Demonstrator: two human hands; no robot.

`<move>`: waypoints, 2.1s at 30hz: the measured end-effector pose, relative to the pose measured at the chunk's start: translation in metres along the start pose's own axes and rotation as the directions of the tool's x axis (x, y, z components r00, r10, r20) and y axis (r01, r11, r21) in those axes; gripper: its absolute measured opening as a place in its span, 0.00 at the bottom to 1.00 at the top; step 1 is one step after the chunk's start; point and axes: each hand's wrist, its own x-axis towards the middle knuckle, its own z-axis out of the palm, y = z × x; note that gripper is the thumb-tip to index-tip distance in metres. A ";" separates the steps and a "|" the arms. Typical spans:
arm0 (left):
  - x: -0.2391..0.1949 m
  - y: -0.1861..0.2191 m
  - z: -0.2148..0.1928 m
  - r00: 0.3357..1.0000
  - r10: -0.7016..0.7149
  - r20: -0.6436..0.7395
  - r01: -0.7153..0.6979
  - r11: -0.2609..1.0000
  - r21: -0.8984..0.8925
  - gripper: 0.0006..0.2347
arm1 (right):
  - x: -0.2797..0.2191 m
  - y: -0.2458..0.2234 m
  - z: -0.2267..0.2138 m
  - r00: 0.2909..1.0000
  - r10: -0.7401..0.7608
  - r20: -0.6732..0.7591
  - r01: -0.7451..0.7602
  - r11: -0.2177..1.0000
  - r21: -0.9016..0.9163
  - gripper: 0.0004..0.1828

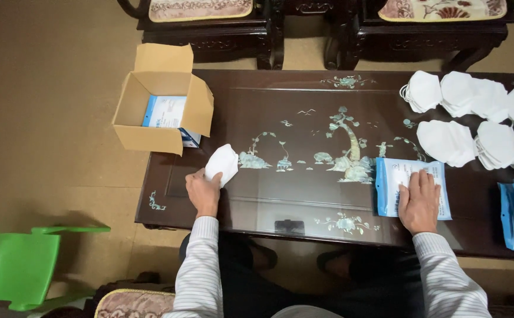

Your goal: Packaging individual white masks into blue plastic envelopes on a table.

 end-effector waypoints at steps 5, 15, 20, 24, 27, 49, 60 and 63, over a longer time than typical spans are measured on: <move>-0.005 0.003 0.002 0.996 0.044 -0.075 -0.044 0.999 0.006 0.26 | 0.000 0.004 0.003 0.998 -0.042 -0.038 0.041 0.999 -0.019 0.32; -0.028 0.038 -0.006 0.992 0.077 -0.102 -0.105 0.943 -0.315 0.08 | -0.003 0.022 0.031 0.982 -0.044 -0.182 0.028 0.996 -0.087 0.30; -0.067 0.080 0.043 0.978 0.001 0.209 0.132 0.772 -0.622 0.06 | -0.004 0.026 0.035 0.952 -0.052 -0.303 0.049 0.999 -0.017 0.29; -0.111 0.116 0.083 0.876 0.034 0.482 0.348 0.646 -0.680 0.12 | -0.007 0.026 0.032 0.921 -0.055 -0.385 0.071 0.997 0.028 0.32; -0.127 0.125 0.095 0.787 0.032 0.616 0.455 0.644 -0.615 0.15 | -0.004 -0.002 0.018 0.884 -0.035 -0.466 0.064 0.997 0.047 0.32; -0.125 0.138 0.105 0.647 0.037 0.762 0.612 0.571 -0.547 0.16 | 0.038 -0.196 0.030 0.674 0.197 0.712 -0.727 0.003 0.687 0.09; -0.132 0.155 0.073 0.616 0.038 0.787 0.589 0.642 -0.491 0.15 | 0.034 -0.178 0.053 0.699 0.164 0.696 -0.709 0.028 0.705 0.08; -0.126 0.134 0.101 0.631 0.083 0.771 0.625 0.536 -0.568 0.10 | 0.041 -0.182 0.025 0.632 0.155 0.760 -0.751 -0.121 0.649 0.18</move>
